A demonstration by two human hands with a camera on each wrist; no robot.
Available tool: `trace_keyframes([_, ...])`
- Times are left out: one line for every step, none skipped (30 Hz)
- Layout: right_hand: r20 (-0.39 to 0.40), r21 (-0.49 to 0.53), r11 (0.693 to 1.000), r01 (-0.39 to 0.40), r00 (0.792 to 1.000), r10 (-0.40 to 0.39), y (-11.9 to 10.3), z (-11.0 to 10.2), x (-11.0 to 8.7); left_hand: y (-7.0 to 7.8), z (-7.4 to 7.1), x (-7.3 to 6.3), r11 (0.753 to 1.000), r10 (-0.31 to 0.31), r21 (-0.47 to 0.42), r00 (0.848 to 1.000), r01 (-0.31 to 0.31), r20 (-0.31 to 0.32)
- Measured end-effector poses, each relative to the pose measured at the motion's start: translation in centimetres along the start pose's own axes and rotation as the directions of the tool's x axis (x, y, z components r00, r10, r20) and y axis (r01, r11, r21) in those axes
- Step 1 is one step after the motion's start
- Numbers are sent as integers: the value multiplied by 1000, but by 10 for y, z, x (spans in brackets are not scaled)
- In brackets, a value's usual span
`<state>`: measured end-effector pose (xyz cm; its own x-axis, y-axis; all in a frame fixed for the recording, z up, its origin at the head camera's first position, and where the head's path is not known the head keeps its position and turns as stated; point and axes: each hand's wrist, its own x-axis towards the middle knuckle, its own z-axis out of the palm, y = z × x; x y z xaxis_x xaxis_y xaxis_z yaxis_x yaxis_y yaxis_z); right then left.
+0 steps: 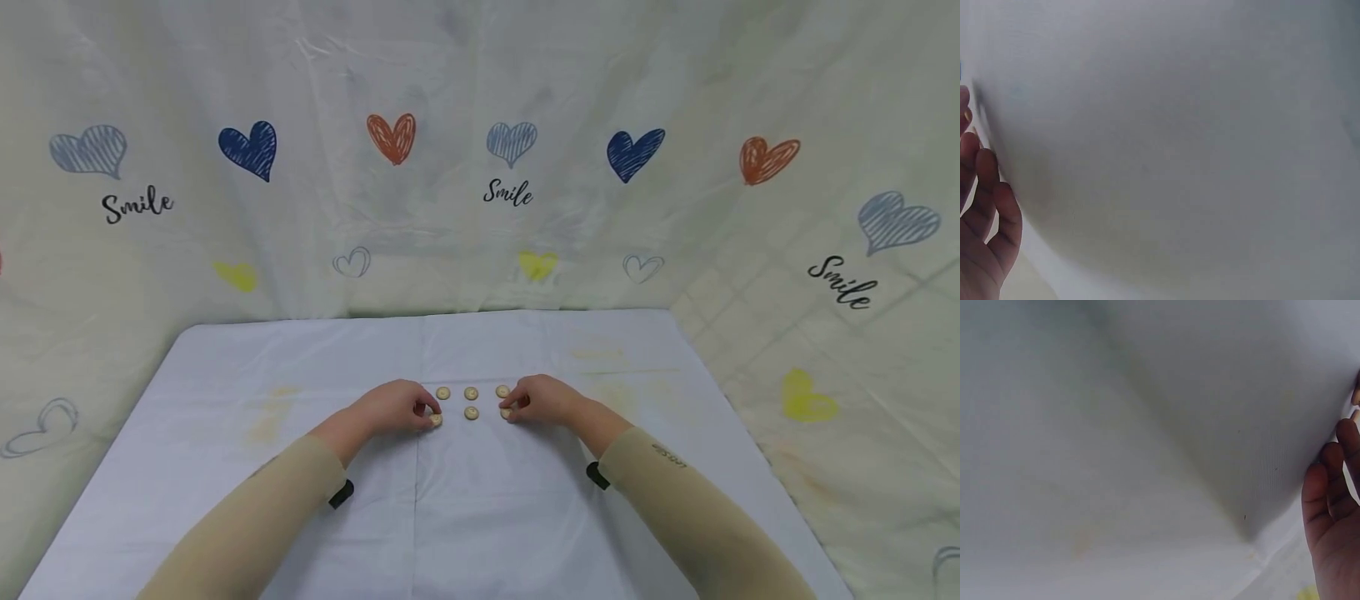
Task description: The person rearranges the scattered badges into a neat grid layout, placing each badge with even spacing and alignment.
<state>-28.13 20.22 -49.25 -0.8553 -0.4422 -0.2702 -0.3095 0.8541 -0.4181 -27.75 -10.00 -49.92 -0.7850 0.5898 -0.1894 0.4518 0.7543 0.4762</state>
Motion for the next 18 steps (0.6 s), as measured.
trace_keyframes([1, 2, 1000, 1, 1000, -1, 0, 0, 0, 1, 1, 2, 1000, 2, 8, 1000, -2, 8])
trace_keyframes([0, 4, 1000, 1, 1000, -1, 0, 1, -1, 1, 2, 3, 1000, 3, 15, 1000, -3, 13])
trace_keyframes([-1, 8, 1000, 2, 1000, -2, 0, 1, -1, 2, 2, 4, 1000, 4, 20, 1000, -5, 17])
trace_keyframes([-3, 11, 1000, 1, 1000, -1, 0, 1, 0, 3, 2, 5, 1000, 1, 23, 1000, -2, 19])
trace_keyframes([-4, 14, 1000, -1, 1000, 1, -1, 1, 0, 3, 1, 5, 1000, -4, 25, 1000, 3, 20])
trace_keyframes([-4, 18, 1000, -4, 1000, 4, -1, 1, 0, 3, 1, 5, 1000, -10, 27, 1000, 10, 20])
trace_keyframes([-8, 24, 1000, -5, 1000, 5, -2, 1, 0, 4, 1, 5, 1000, -17, 26, 1000, 17, 18])
trace_keyframes([-10, 29, 1000, -9, 1000, 9, -2, 1, 0, 4, 1, 5, 999, -23, 22, 1000, 23, 15])
trace_keyframes([-11, 35, 999, -9, 1000, 10, -3, 1, -1, 4, 1, 5, 999, -30, 18, 999, 30, 13])
trace_keyframes([-13, 39, 999, -10, 1000, 11, -3, 0, -1, 5, 1, 5, 999, -36, 15, 999, 36, 10])
trace_keyframes([-14, 41, 999, -10, 1000, 11, -3, 0, -1, 5, 1, 5, 999, -42, 12, 999, 41, 6])
trace_keyframes([-16, 45, 999, -7, 1000, 8, -3, 0, -1, 5, 1, 5, 999, -46, 6, 999, 46, 3])
trace_keyframes([-18, 47, 999, -6, 1000, 7, -3, 0, -2, 5, 1, 5, 999, -49, 2, 999, 49, 0])
trace_keyframes([-19, 48, 999, -4, 1000, 5, -3, 0, -2, 5, 1, 4, 999, -50, -2, 999, 50, -4])
trace_keyframes([-21, 49, 999, 3, 1000, -2, -3, 0, -1, 5, 1, 4, 999, -55, -3, 998, 55, -6])
trace_keyframes([-23, 51, 999, 4, 1000, -3, -2, 1, -1, 5, 1, 4, 998, -58, -6, 998, 58, -8])
trace_keyframes([-24, 52, 999, 6, 1000, -4, -2, 1, -1, 5, 2, 4, 998, -61, -8, 998, 61, -9])
trace_keyframes([-25, 51, 999, 7, 1000, -6, -1, 2, -1, 5, 2, 4, 998, -61, -13, 998, 61, -10])
